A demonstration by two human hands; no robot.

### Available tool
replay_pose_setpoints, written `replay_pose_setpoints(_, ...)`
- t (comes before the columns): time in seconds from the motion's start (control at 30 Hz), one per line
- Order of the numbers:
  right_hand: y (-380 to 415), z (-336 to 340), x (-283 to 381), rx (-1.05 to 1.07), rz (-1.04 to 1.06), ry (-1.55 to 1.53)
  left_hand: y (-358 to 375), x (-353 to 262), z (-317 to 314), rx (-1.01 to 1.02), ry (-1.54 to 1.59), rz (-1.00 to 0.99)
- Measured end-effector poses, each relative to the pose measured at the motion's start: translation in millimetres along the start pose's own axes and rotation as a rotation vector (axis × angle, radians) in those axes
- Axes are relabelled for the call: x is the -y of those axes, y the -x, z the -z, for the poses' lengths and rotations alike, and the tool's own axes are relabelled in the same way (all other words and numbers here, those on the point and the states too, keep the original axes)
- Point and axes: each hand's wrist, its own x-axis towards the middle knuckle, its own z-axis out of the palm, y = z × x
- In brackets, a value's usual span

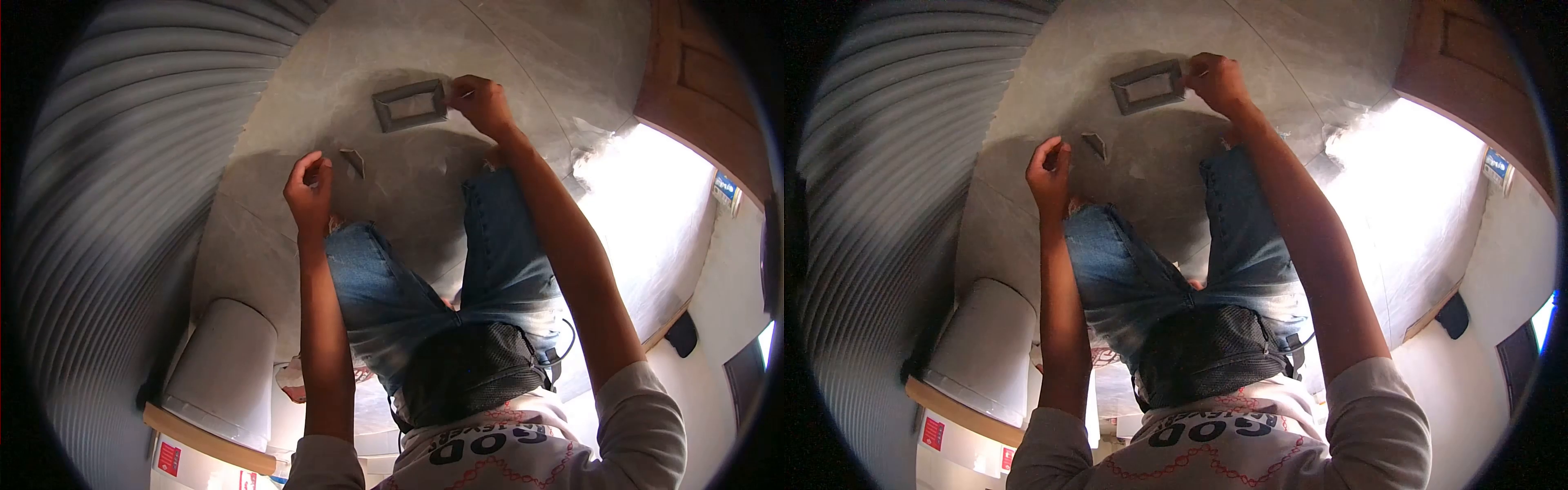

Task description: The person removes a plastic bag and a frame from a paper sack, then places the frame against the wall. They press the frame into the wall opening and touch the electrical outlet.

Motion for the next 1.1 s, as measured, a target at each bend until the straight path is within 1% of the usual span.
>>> replay_pose_setpoints(0.03, 0, 4, -3, -0.044, -0.031, 0.013, 0, -1, 0, -0.003, -0.001, -0.001)
replay_pose_setpoints(0.07, 2, 9, -5, -0.043, -0.028, 0.012, 2, -2, 0, -0.008, -0.024, -0.020)
replay_pose_setpoints(0.13, 7, 23, -17, -0.123, -0.108, 0.061, 6, -1, 5, -0.018, -0.046, -0.041)
replay_pose_setpoints(0.17, 15, 32, -20, -0.129, -0.100, 0.061, 9, -1, 7, -0.024, -0.035, -0.011)
replay_pose_setpoints(0.2, 30, 44, -17, -0.076, -0.109, 0.172, 12, -1, 9, -0.031, -0.020, 0.014)
replay_pose_setpoints(0.23, 45, 56, -12, -0.027, -0.115, 0.282, 16, -3, 11, -0.041, -0.012, -0.004)
replay_pose_setpoints(0.3, 79, 71, -14, 0.023, -0.133, 0.312, 38, -9, 22, -0.019, -0.120, -0.012)
replay_pose_setpoints(0.33, 97, 79, -3, 0.040, -0.171, 0.297, 50, -11, 28, -0.038, -0.116, -0.029)
replay_pose_setpoints(0.37, 114, 87, 11, 0.060, -0.213, 0.279, 62, -16, 37, -0.007, -0.181, 0.041)
replay_pose_setpoints(0.4, 131, 91, 13, 0.031, -0.146, 0.290, 76, -19, 43, 0.018, -0.244, 0.107)
replay_pose_setpoints(0.43, 146, 92, 13, 0.001, -0.079, 0.300, 91, -22, 49, -0.003, -0.244, 0.089)
replay_pose_setpoints(0.5, 173, 90, 16, -0.001, -0.042, 0.279, 123, -29, 58, 0.020, -0.431, 0.044)
replay_pose_setpoints(0.53, 186, 89, 17, 0.012, -0.030, 0.264, 140, -33, 60, -0.003, -0.432, 0.027)
replay_pose_setpoints(0.57, 198, 85, 18, -0.001, -0.007, 0.258, 158, -37, 61, 0.015, -0.393, 0.058)
replay_pose_setpoints(0.6, 210, 79, 19, -0.015, 0.045, 0.403, 174, -40, 60, 0.037, -0.356, 0.093)
replay_pose_setpoints(0.63, 215, 75, 23, -0.033, 0.100, 0.548, 188, -41, 57, 0.018, -0.359, 0.078)
replay_pose_setpoints(0.73, 223, 73, 36, -0.030, 0.102, 0.573, 223, -42, 47, -0.032, -0.451, 0.056)
replay_pose_setpoints(0.8, 223, 70, 34, -0.074, 0.133, 0.611, 232, -43, 43, -0.092, -0.548, 0.133)
replay_pose_setpoints(0.87, 223, 61, 32, -0.116, 0.151, 0.652, 238, -40, 47, -0.125, -0.525, 0.126)
replay_pose_setpoints(0.93, 219, 50, 34, -0.010, 0.376, 0.813, 242, -33, 53, -0.152, -0.490, 0.123)
replay_pose_setpoints(0.97, 215, 43, 36, -0.019, 0.375, 0.813, 245, -29, 54, -0.181, -0.482, 0.132)
replay_pose_setpoints(1.03, 208, 26, 50, 0.258, 0.594, 0.958, 243, -30, 57, -0.206, -0.474, 0.141)
replay_pose_setpoints(1.1, 199, 8, 74, 0.530, 0.588, 0.718, 243, -33, 60, -0.233, -0.490, 0.211)
